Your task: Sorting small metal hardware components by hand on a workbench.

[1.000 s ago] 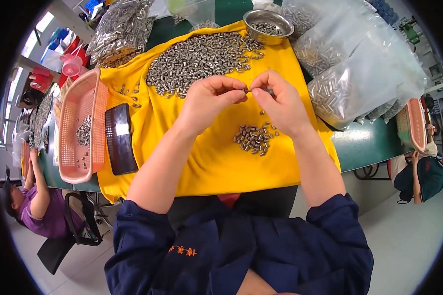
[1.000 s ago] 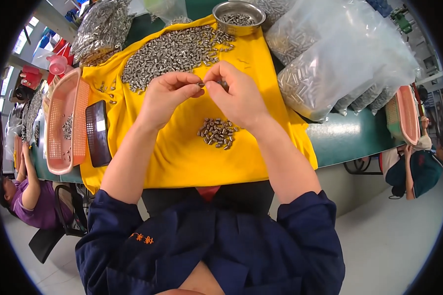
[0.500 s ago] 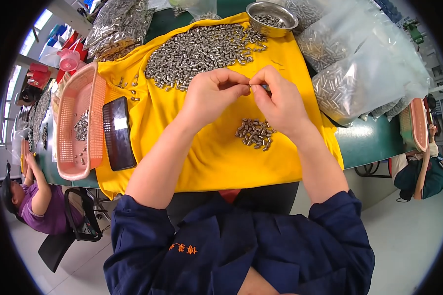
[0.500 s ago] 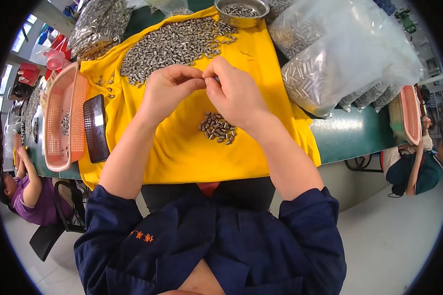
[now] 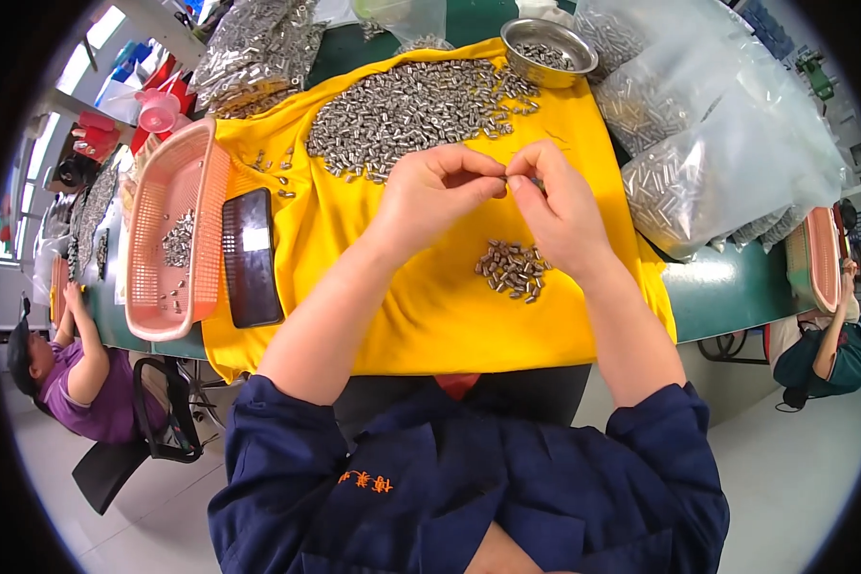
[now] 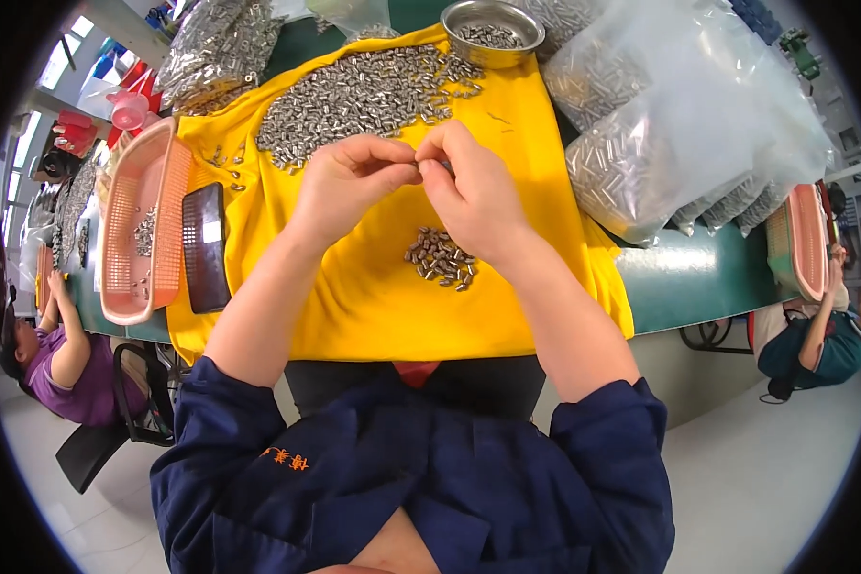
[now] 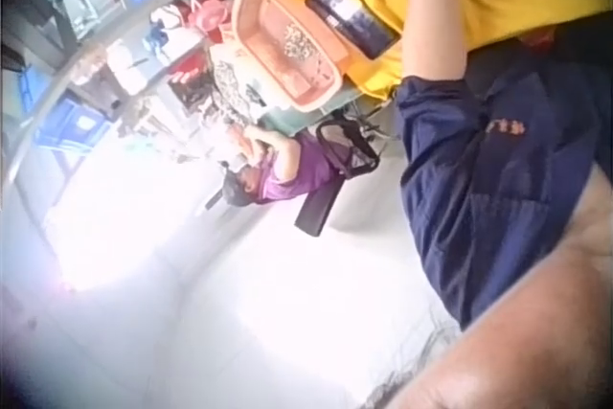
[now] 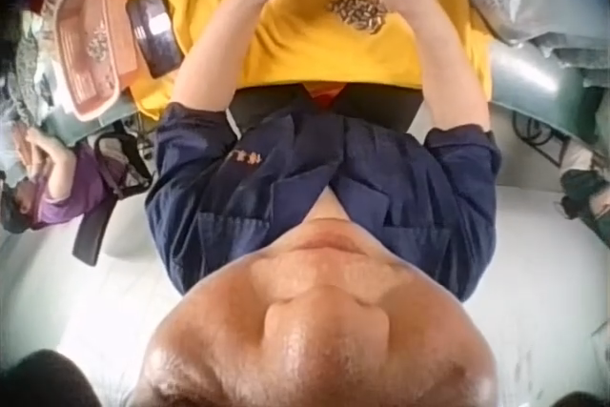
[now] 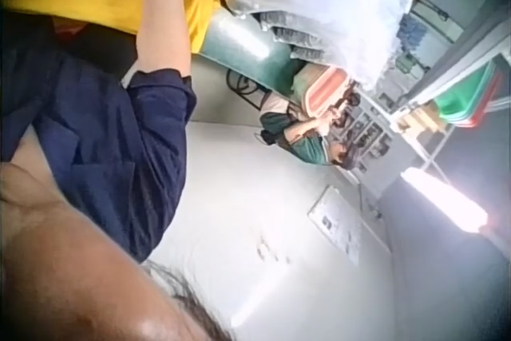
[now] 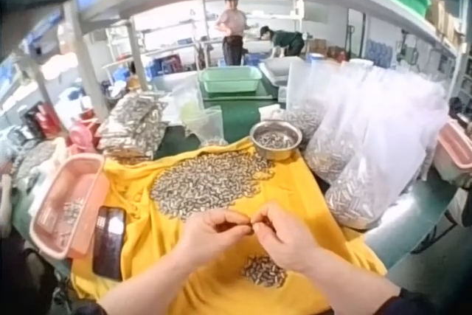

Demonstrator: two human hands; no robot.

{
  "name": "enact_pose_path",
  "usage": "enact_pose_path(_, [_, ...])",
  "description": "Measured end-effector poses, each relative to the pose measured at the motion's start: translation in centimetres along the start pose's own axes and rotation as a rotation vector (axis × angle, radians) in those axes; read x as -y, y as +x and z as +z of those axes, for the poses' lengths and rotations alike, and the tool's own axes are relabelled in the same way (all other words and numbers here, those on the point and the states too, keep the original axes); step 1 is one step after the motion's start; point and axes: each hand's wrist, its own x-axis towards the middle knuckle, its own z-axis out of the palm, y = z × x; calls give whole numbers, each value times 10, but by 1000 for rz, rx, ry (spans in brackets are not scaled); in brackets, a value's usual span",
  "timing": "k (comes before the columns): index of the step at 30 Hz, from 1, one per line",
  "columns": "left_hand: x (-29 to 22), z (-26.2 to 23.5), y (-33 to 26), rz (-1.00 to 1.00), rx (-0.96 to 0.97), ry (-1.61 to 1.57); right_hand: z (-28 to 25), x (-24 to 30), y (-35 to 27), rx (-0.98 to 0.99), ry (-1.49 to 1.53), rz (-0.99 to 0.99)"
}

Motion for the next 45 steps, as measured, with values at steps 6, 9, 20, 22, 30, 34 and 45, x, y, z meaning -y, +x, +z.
enact_pose_path(6, [-12, -7, 9, -125, 127, -36, -2, 2, -2, 22, 211, 46])
enact_pose_path(9, [-21, -31, 21, -68, 14, 122, -26, 0, 5, -196, 139, 98])
enact_pose_path(20, [-51, -121, 190, 381, -248, 1164, -16, 10, 0, -156, -19, -38])
enact_pose_path(22, [-42, -127, 205, 282, -145, 1290, -16, 10, 0, -164, 5, -22])
enact_pose_path(30, [-63, -128, 206, 348, 64, 1545, -15, 8, -1, -168, 36, 13])
enact_pose_path(34, [-94, -90, 153, 277, -138, 1224, -17, -3, 4, -236, 25, -2])
enact_pose_path(45, [0, -59, 27, 303, 263, 1290, -7, -15, 10, -316, -80, -87])
